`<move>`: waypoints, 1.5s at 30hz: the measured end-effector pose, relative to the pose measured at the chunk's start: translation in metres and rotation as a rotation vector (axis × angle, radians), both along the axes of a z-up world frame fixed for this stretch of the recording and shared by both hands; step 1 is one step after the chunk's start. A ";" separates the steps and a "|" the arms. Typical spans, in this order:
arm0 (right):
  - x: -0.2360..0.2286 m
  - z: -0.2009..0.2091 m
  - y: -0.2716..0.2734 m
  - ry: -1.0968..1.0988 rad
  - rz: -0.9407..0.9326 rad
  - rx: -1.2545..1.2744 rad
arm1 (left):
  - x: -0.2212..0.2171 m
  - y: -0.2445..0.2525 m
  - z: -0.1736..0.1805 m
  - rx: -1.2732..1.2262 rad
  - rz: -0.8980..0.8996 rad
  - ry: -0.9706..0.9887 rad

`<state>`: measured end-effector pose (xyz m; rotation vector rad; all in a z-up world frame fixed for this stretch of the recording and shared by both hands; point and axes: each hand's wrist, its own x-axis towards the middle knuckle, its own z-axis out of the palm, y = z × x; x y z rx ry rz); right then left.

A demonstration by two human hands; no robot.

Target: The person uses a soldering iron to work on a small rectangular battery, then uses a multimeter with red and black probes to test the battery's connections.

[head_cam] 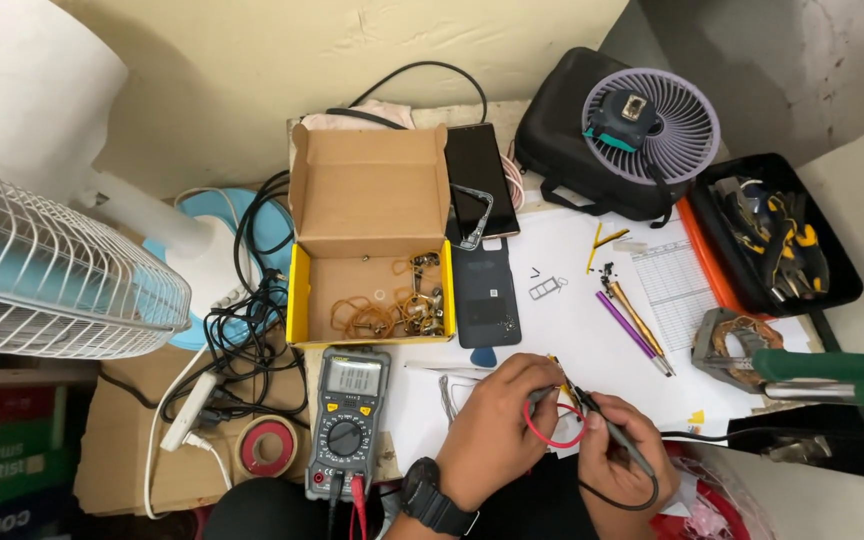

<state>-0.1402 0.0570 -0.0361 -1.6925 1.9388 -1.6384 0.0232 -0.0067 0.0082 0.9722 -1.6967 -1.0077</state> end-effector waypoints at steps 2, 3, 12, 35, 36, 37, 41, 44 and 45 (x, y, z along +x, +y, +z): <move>0.000 -0.001 0.001 0.002 -0.011 0.007 | 0.000 0.000 0.000 0.000 -0.005 -0.002; -0.001 -0.001 0.001 -0.008 -0.001 0.006 | -0.001 0.000 0.000 -0.005 0.003 0.005; -0.008 -0.005 0.003 -0.031 0.029 0.041 | -0.001 0.000 0.002 0.001 0.001 0.016; -0.010 -0.001 0.002 0.008 0.034 0.038 | -0.002 -0.001 0.008 0.010 0.007 0.022; -0.010 -0.001 0.002 0.017 0.039 0.025 | -0.002 -0.001 0.008 0.002 0.009 0.021; -0.010 -0.001 0.002 0.027 0.043 0.013 | -0.002 -0.001 0.008 -0.006 0.011 0.020; -0.011 -0.001 0.002 0.037 0.040 0.025 | -0.002 0.000 0.009 0.010 0.008 0.016; -0.010 -0.001 0.002 0.041 0.040 0.011 | -0.002 0.000 0.007 0.012 0.015 0.018; -0.010 -0.002 0.001 0.037 0.041 0.006 | -0.002 0.000 0.008 0.013 0.010 0.018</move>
